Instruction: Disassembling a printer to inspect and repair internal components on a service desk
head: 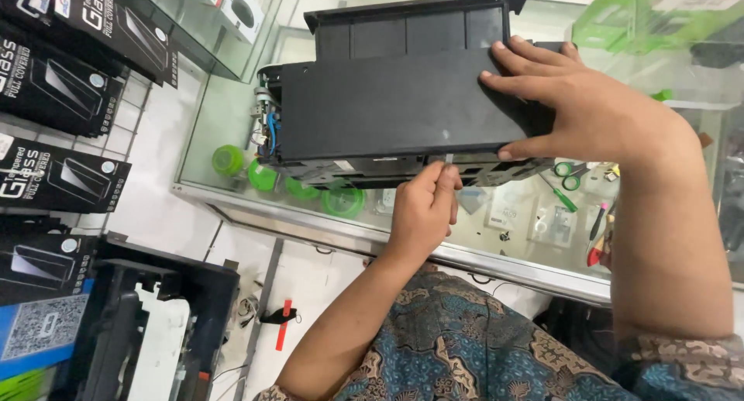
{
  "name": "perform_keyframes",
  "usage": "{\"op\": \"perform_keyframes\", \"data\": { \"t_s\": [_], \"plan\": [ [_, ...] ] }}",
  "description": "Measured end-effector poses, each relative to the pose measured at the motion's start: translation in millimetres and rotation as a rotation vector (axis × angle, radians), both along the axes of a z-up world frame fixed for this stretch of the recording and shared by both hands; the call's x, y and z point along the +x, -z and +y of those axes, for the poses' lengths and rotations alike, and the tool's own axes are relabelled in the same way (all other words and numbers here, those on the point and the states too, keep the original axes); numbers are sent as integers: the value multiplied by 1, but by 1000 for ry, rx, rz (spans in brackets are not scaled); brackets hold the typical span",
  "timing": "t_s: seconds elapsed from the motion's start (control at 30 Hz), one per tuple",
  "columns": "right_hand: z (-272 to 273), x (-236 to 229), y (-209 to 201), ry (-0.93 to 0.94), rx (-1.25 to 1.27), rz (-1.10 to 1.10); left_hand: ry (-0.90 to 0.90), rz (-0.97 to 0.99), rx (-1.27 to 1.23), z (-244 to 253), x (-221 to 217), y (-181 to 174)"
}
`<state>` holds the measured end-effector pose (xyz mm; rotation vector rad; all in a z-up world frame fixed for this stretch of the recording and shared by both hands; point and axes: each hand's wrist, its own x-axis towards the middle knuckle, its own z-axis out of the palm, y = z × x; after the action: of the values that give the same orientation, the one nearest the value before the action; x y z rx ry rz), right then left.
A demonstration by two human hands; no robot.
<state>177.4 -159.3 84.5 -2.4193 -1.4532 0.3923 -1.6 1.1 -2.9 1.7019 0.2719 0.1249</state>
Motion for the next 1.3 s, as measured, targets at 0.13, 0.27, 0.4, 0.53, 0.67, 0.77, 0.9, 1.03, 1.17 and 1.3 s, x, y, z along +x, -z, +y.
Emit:
{"op": "perform_keyframes", "data": {
  "t_s": [0.13, 0.27, 0.4, 0.53, 0.67, 0.77, 0.9, 1.03, 1.17, 1.3],
  "plan": [
    [0, -3, -3, 10, 25, 68, 4, 51, -133, 1, -1, -11],
    [1, -3, -5, 18, 46, 72, 43, 276, -340, 7, 0, -33],
    [-2, -2, 2, 9, 57, 66, 41, 332, -368, 5, -12, -45],
    [-7, 0, 8, 8, 83, 78, 176, 346, -315, 1, -40, -45],
    [-32, -6, 28, 10, 539, 178, 134, 265, -193, 8, -46, -17],
    [-52, -30, 63, 218, 963, 137, 5, 116, -8, 26, -44, -2],
    [-59, -62, 119, 507, 1090, 26, -126, -101, 114, 26, -39, 32],
    [-36, -78, 133, 417, 1030, 43, -176, -191, 190, 7, -31, 29],
    [-37, -74, 156, 484, 1138, 54, -212, -268, 90, -9, -33, 28],
    [-41, -65, 179, 504, 1207, 75, -163, -290, 49, -16, -34, 35]
  ]
}}
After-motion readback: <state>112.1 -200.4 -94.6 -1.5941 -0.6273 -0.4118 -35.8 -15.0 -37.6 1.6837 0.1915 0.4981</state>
